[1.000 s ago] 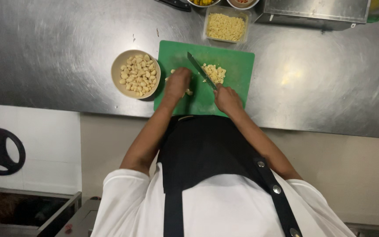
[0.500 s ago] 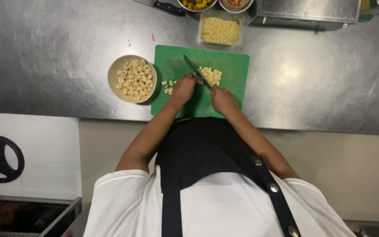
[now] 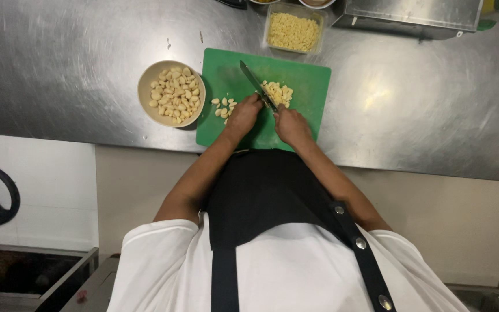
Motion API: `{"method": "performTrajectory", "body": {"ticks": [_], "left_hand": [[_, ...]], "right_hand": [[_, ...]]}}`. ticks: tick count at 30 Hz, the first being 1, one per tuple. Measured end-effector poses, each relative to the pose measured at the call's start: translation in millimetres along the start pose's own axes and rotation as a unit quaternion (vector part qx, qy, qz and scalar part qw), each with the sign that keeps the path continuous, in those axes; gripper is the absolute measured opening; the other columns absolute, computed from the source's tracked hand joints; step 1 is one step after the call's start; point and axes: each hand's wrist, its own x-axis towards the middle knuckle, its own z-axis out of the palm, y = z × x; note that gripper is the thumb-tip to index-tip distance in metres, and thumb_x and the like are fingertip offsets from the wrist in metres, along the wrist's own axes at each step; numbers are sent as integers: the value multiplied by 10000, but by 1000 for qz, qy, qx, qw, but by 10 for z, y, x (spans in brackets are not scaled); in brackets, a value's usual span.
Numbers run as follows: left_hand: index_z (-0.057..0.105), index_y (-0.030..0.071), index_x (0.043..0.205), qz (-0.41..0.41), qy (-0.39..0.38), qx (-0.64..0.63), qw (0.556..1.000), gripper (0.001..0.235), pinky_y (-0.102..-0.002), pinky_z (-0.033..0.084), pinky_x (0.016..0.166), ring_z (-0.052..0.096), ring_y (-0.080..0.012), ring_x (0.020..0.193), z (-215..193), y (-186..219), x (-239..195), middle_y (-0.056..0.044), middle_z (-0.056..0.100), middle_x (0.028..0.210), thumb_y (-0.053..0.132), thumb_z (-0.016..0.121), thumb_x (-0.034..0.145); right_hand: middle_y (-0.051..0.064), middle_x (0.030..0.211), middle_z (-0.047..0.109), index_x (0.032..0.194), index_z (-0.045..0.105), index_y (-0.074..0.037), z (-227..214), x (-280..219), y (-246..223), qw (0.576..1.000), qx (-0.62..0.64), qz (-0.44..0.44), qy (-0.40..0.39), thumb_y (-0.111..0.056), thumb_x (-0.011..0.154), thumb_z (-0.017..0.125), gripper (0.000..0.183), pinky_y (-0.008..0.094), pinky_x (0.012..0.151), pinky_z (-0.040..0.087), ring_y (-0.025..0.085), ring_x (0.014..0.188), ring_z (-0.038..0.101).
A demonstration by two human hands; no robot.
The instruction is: The person repeatedly picks garlic cloves from a bowl and chops them on a green cutting board using a knife. The chopped garlic accumulates on the board throughout the clip.
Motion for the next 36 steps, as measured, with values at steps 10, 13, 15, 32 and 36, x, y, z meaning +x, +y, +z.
{"method": "performTrajectory", "body": {"ticks": [10,13,15,32,36], "left_hand": [[686,23,1167,0,-20,-8,1000,327,-471,553,915,646,-370,1091,73,-65,72,-173,657,1189,26,528,881],[682,22,1166,-2,-22,-5,1000,296,-468,548,924,643,-371,1107,111,-80,38,-174,659,1211,39,548,903],[682,27,1162,6,-26,4,1000,295,-465,546,928,641,-370,1113,116,-128,101,-171,664,1207,37,561,893],[703,54,1164,9,-13,-3,1000,317,-459,554,918,650,-351,1096,183,-163,-3,-146,661,1201,36,539,893],[697,54,1205,25,-6,7,1000,326,-464,558,901,647,-361,1094,179,-184,19,-159,650,1191,55,553,914]], "right_hand": [[307,892,702,1104,589,0,-13,-41,-61,1000,8,-3,7,-242,1022,560,257,617,753,529,517,847,681],[311,883,699,1118,566,9,-14,-91,-81,1000,4,-6,0,-233,1020,555,260,626,744,524,522,836,679],[318,870,694,1158,532,17,-44,-100,-97,1000,16,15,-6,-219,1017,539,275,637,729,512,531,819,670],[297,905,701,1122,584,-15,-5,-82,-48,1000,-7,-1,-5,-245,1019,557,254,623,752,525,513,861,680],[299,895,701,1122,583,-9,12,-90,-33,1000,-8,2,-11,-242,1024,557,254,619,754,528,512,856,682]]}}
